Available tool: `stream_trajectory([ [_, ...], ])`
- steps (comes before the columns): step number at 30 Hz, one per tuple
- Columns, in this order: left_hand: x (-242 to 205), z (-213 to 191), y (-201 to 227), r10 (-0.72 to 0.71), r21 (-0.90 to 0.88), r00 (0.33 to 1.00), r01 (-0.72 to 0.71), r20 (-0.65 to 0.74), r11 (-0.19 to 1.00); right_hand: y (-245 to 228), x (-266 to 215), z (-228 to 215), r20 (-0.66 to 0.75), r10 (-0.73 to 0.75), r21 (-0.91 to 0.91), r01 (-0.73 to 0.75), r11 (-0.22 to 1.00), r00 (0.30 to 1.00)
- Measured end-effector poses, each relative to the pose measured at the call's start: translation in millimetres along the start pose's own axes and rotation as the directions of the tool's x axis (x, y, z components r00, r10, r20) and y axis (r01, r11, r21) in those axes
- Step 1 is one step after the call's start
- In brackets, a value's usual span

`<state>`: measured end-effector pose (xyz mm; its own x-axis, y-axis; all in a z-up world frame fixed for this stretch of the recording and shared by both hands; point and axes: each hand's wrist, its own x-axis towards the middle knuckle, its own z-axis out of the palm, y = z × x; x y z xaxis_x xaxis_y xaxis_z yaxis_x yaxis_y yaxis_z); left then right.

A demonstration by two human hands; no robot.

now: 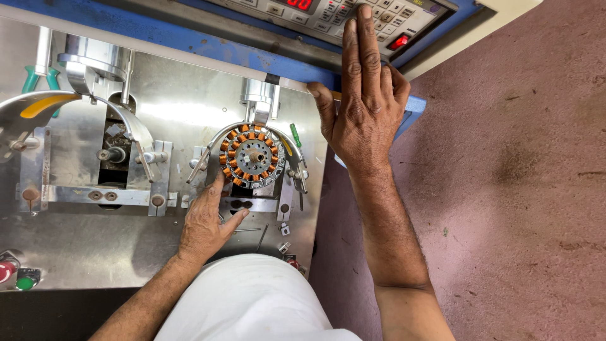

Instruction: The person places a motor stator into a winding machine, secures it with clamps, and uses a green-handled tool to adjust the copper windings. They operate the machine's control panel and repeatedly reposition the stator to continue the winding process.

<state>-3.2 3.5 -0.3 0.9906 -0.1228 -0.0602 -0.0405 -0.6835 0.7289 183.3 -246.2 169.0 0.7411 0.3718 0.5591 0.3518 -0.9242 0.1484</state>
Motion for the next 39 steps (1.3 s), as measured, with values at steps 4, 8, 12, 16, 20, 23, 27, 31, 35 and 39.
stream_trajectory([
  [4,-1.6,0.9,-0.8,-0.021,-0.007,1.000,0.021,0.016,1.000,-0.6,0.3,-1.4,0.009,0.006,0.013,-0.007,1.000,1.000],
  [8,-2.5,3.2,-2.9,-0.016,0.002,1.000,0.016,0.008,1.000,-1.4,-0.3,-4.0,0.012,0.003,0.005,-0.003,1.000,1.000],
  [12,-3.2,6.3,-4.8,-0.003,0.024,1.000,0.003,-0.013,1.000,-1.9,-0.7,-5.1,0.006,-0.003,0.015,0.003,1.000,1.000],
  [16,-3.3,6.6,-5.7,-0.009,0.002,1.000,0.009,-0.003,1.000,-0.4,-0.5,-2.1,0.010,0.004,0.011,-0.004,1.000,1.000],
  [20,-4.0,7.6,-6.2,0.005,0.007,1.000,-0.005,-0.011,1.000,0.0,-1.2,1.1,-0.001,0.004,0.004,-0.004,1.000,1.000],
  [23,-5.1,8.5,-7.2,0.009,0.021,1.000,-0.009,-0.014,1.000,0.7,-2.1,1.6,-0.014,-0.009,-0.002,0.009,1.000,1.000],
  [27,-4.9,8.9,-8.3,0.004,0.014,1.000,-0.004,-0.009,1.000,0.1,-1.9,2.6,-0.009,0.001,-0.008,-0.001,1.000,1.000],
  [31,-5.2,10.2,-8.7,0.008,0.026,1.000,-0.008,-0.012,1.000,-0.5,-2.0,1.9,-0.002,0.003,-0.009,-0.003,1.000,1.000],
  [35,-5.0,9.5,-9.3,0.000,0.013,1.000,0.001,-0.009,1.000,-0.7,-1.1,0.6,0.004,0.003,-0.016,-0.003,1.000,1.000],
  [39,-4.6,9.8,-9.0,0.016,0.023,1.000,-0.016,-0.019,1.000,-1.9,-0.8,-1.5,0.012,0.010,-0.007,-0.009,1.000,1.000],
])
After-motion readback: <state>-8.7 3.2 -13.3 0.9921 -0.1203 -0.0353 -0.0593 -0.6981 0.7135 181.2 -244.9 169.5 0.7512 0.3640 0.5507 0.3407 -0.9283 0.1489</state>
